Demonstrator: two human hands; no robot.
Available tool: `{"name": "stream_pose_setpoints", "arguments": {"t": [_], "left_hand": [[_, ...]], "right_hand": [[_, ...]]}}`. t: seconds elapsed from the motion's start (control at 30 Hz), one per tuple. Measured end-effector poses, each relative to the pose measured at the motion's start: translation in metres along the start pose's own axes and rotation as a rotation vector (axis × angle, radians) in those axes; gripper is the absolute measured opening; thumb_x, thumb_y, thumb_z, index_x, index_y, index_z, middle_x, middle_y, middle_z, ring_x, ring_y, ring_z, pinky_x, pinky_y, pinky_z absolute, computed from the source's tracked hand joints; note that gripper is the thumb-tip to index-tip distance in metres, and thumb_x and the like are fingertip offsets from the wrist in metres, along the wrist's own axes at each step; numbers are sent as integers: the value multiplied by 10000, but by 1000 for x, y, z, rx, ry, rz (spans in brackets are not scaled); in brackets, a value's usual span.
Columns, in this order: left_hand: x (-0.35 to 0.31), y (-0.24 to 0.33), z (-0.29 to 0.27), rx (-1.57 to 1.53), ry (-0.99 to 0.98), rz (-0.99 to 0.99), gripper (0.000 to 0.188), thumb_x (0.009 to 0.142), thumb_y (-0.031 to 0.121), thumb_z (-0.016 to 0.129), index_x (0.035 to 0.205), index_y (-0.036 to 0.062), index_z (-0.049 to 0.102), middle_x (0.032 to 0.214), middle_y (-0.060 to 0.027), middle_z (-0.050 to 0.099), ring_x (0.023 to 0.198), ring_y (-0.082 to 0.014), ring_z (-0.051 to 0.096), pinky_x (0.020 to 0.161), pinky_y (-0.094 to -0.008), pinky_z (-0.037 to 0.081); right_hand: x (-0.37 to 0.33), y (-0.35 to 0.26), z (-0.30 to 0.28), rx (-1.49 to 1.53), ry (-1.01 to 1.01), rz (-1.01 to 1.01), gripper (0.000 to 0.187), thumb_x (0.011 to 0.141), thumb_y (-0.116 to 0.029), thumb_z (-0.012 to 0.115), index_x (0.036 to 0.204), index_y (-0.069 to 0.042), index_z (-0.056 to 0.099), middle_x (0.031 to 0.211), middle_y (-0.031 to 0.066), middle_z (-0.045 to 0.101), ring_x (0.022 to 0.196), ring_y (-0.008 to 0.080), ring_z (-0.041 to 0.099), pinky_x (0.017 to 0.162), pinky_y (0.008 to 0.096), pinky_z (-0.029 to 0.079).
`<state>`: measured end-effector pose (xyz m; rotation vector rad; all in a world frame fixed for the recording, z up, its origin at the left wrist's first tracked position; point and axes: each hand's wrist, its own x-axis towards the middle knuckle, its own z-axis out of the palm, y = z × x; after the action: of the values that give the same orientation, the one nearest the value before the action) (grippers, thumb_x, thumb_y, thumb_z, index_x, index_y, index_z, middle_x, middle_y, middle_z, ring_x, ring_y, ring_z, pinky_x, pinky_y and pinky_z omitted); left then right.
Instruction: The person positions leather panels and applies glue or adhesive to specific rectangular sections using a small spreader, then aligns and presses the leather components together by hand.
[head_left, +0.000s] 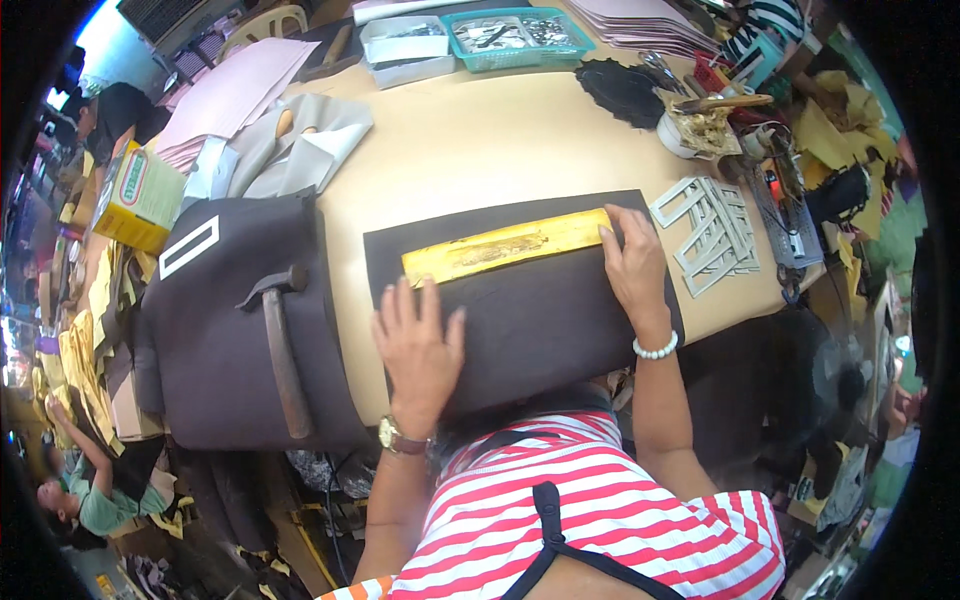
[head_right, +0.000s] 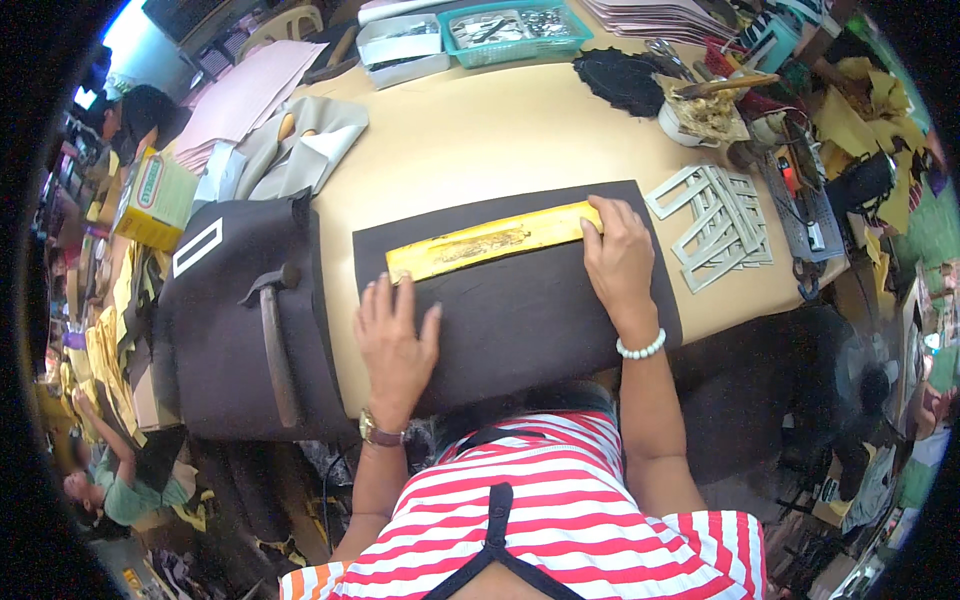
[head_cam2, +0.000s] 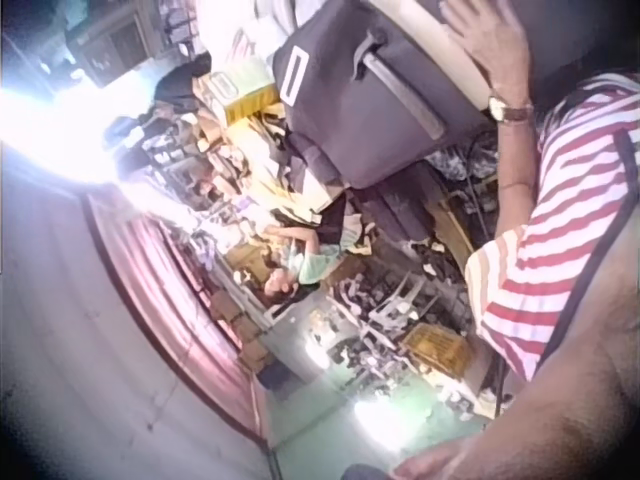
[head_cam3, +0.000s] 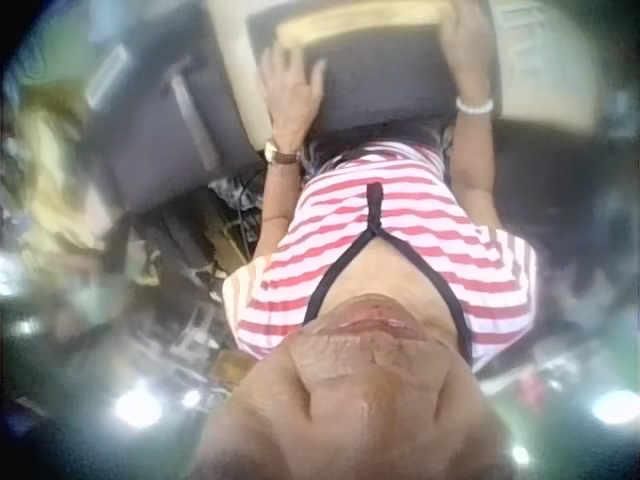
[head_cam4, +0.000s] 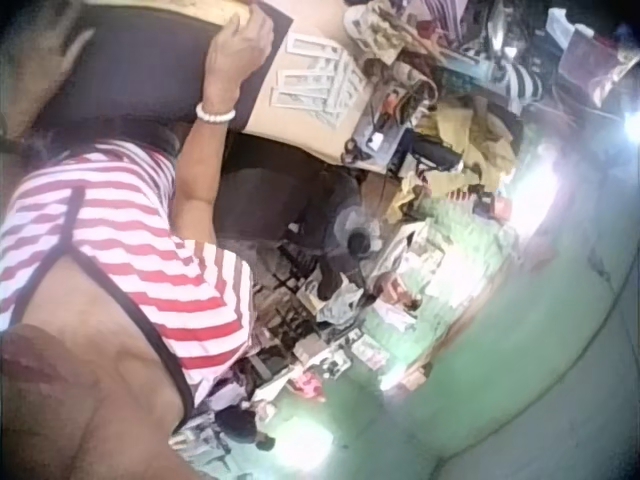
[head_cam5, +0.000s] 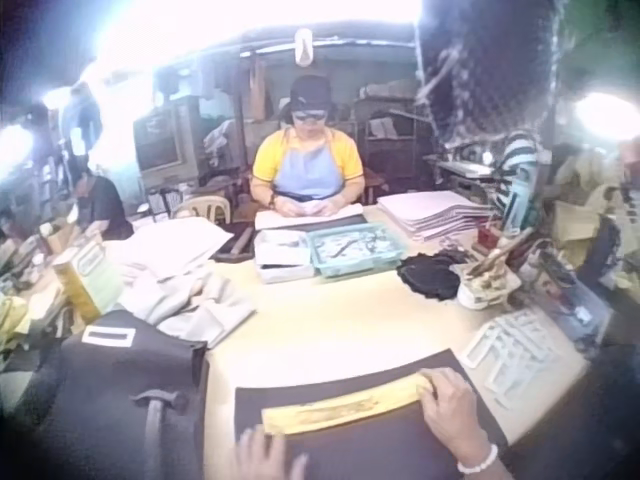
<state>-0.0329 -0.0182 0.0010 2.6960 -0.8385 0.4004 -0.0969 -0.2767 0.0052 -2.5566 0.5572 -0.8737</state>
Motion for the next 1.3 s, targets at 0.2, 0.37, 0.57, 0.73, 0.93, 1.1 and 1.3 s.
{"name": "stream_pose_setpoints", "arguments": {"t": [0.2,0.37,0.57,0.73,0.93,1.1,1.3], "left_hand": [[14,-19,13,-144,13,-26,372,821,106,614,1173,-1,563,1163,-212,556,1132,-364,482,972,-452,358],[32,-21,29,-332,33,-65,337,828,66,589,1158,-3,575,1188,-221,546,1150,-375,477,994,-462,350],[32,-18,41,-207,66,-44,327,836,61,573,1156,-5,578,1232,-228,519,1197,-392,439,1028,-457,323],[30,-19,36,-223,43,-76,323,844,66,561,1160,2,579,1253,-232,499,1202,-396,429,1028,-460,316],[31,-18,38,-203,39,-75,328,855,85,551,1173,7,577,1258,-221,497,1203,-397,417,1015,-484,314],[29,-20,39,-179,24,-82,326,866,92,540,1181,15,576,1276,-211,488,1220,-391,405,1024,-489,306],[31,-17,39,-200,10,-76,322,871,101,540,1182,25,577,1292,-206,483,1222,-393,404,1028,-482,303]], "right_hand": [[-25,21,4,88,-86,197,272,830,-68,558,1093,-12,601,1142,176,588,1132,342,500,993,414,356],[-23,38,7,111,-134,194,307,828,-68,559,1129,-36,607,1242,130,558,1220,338,438,1053,438,286],[-26,37,12,12,-161,159,346,831,-91,557,1173,-58,596,1298,105,527,1259,327,397,1071,473,241],[-25,34,15,-35,-161,125,352,835,-96,546,1182,-57,591,1310,101,519,1258,325,399,1069,452,249],[-27,35,12,-58,-179,144,361,853,-101,530,1209,-60,577,1319,95,516,1284,312,376,1089,438,225],[-26,33,14,-68,-182,129,361,857,-104,538,1213,-60,575,1319,95,516,1284,312,378,1087,437,231],[-27,36,11,-68,-162,117,358,850,-96,540,1203,-57,578,1312,98,520,1265,317,397,1074,433,248]]}}
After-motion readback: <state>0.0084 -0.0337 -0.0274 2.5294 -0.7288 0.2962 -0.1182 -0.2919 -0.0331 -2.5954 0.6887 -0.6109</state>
